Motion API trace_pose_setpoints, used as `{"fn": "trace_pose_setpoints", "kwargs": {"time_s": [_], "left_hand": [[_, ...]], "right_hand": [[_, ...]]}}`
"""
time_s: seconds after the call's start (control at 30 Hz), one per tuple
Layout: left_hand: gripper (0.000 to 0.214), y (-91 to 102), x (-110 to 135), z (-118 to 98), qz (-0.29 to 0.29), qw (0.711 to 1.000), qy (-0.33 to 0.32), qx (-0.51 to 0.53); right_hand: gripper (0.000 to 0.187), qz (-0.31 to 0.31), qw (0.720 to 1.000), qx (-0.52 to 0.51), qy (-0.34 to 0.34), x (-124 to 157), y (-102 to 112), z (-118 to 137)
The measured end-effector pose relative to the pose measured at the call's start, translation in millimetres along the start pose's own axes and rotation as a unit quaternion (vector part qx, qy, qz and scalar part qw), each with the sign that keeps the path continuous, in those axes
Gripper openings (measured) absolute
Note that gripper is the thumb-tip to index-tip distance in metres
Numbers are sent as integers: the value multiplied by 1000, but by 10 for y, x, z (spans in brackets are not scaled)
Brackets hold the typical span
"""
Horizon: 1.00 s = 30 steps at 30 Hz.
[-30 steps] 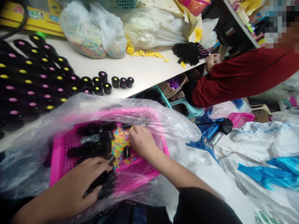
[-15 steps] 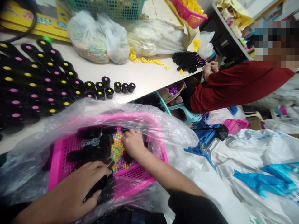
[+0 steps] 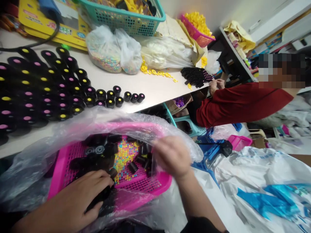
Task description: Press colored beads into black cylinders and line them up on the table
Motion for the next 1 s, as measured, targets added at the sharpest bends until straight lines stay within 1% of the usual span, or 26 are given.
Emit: {"fn": "trace_pose_setpoints", "kwargs": {"time_s": [0.03, 0.1, 0.13, 0.17, 0.2, 0.23, 0.27, 0.3, 0.33, 0.37, 0.4, 0.47, 0.53, 0.6, 0.7, 0.73, 0.83, 1.0], "left_hand": [[38, -4, 3, 4, 1, 1000, 3, 3], [38, 5, 6, 2, -9, 1000, 4, 8], [38, 15, 7, -4, -18, 1000, 0, 10], [39, 23, 7, -12, -25, 1000, -5, 9], [40, 27, 7, -16, -29, 1000, -7, 7], [40, 23, 6, -17, -28, 1000, -8, 6], [40, 12, 4, -10, -22, 1000, -4, 4], [39, -2, 2, -1, -12, 1000, 2, 4], [38, -15, -1, 8, -2, 1000, 9, 3], [37, -24, -5, 15, 7, 1000, 14, 3], [35, -30, -9, 16, 14, 1000, 16, 3], [35, -30, -14, 10, 19, 1000, 15, 2], [35, -18, -12, 0, 14, 1000, 13, 3], [34, -9, -10, -5, 8, 1000, 13, 8], [34, -19, -14, 4, 14, 1000, 22, 15], [34, -27, -16, 11, 20, 999, 26, 17], [35, -43, -19, 25, 30, 999, 29, 20], [36, -56, -16, 28, 38, 999, 20, 24]], "right_hand": [[16, -58, 995, 62, -51, -101, 228, -196], [17, -105, 973, 150, -141, -225, 492, -501], [19, -114, 964, 166, -171, -244, 546, -571], [20, -117, 963, 159, -182, -237, 541, -561], [21, -106, 969, 131, -182, -207, 473, -488], [21, -78, 977, 87, -176, -158, 338, -372], [21, -28, 985, 32, -165, -91, 134, -223], [22, 60, 985, -26, -161, -3, -158, -77], [23, 141, 974, -74, -161, 105, -458, 58], [23, 214, 958, -102, -163, 221, -753, 165], [23, 266, 943, -103, -169, 324, -1017, 218], [22, 330, 924, -57, -183, 472, -1443, 188], [22, 366, 912, 4, -185, 542, -1722, 82], [23, 391, 906, 48, -158, 562, -1877, 33], [20, 412, 901, 102, -92, 574, -1977, 81], [19, 414, 899, 120, -81, 578, -1994, 93], [21, 419, 891, 156, -82, 588, -2039, 83], [23, 432, 882, 160, -96, 573, -2075, 34]]}}
Point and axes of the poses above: each hand's wrist, its own x-axis away from the middle knuckle, its own y-axis out of the back of the hand, z = x × y, the point moved 8 cm from there along -x, towards the middle knuckle, and after that the axes turned 13 degrees about -y, right-handed, at the moved point
